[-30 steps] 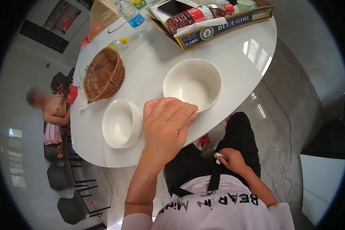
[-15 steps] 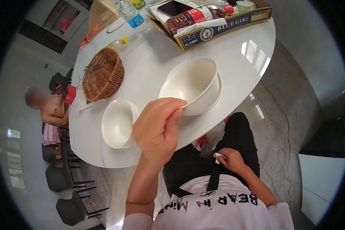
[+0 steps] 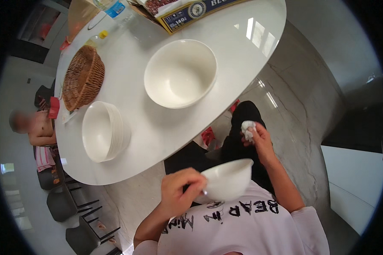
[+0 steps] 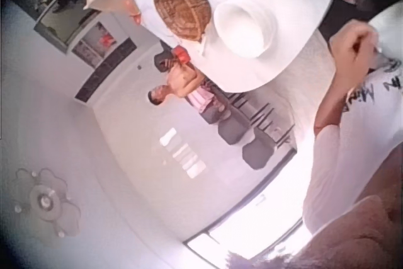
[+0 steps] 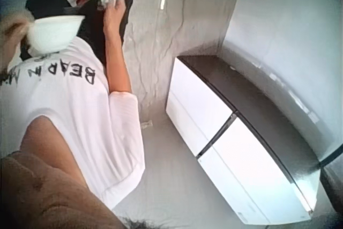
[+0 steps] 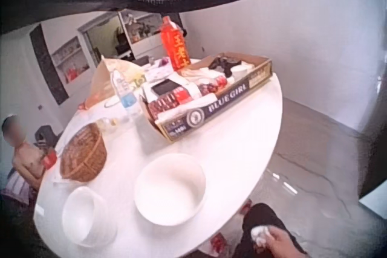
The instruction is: The person wipes the inside and outside of several white bowls using a white tissue. They handle the bowls one at a time, rotating them to clean different surfaces, and place them back on the table after wiping.
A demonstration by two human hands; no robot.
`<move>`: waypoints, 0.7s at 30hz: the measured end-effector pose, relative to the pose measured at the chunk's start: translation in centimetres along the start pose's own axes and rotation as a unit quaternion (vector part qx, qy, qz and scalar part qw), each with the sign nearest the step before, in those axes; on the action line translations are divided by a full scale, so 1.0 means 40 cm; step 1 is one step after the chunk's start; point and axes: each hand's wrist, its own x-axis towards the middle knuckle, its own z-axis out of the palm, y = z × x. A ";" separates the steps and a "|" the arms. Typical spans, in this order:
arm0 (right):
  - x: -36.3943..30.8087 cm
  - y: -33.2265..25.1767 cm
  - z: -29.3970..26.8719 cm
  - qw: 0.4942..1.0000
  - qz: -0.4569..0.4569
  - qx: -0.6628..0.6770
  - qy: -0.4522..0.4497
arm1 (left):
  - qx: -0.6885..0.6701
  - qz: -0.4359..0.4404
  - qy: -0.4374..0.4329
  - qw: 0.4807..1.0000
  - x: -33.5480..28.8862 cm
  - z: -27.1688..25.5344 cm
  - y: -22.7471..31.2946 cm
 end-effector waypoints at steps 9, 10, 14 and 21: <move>-0.101 -0.136 0.163 0.747 -0.501 -0.433 -0.068 | -0.251 -0.205 0.060 0.944 0.070 0.097 -0.228; -0.104 -0.117 0.189 0.734 -0.472 -0.472 -0.125 | -0.206 -0.191 0.063 0.958 0.067 0.102 -0.239; -0.079 -0.106 0.174 0.736 -0.465 -0.476 -0.129 | -0.142 -0.176 0.049 0.973 0.054 0.101 -0.222; -0.040 -0.112 0.134 0.852 -0.356 -0.369 -0.102 | -0.208 -0.138 0.032 0.968 0.047 0.105 -0.215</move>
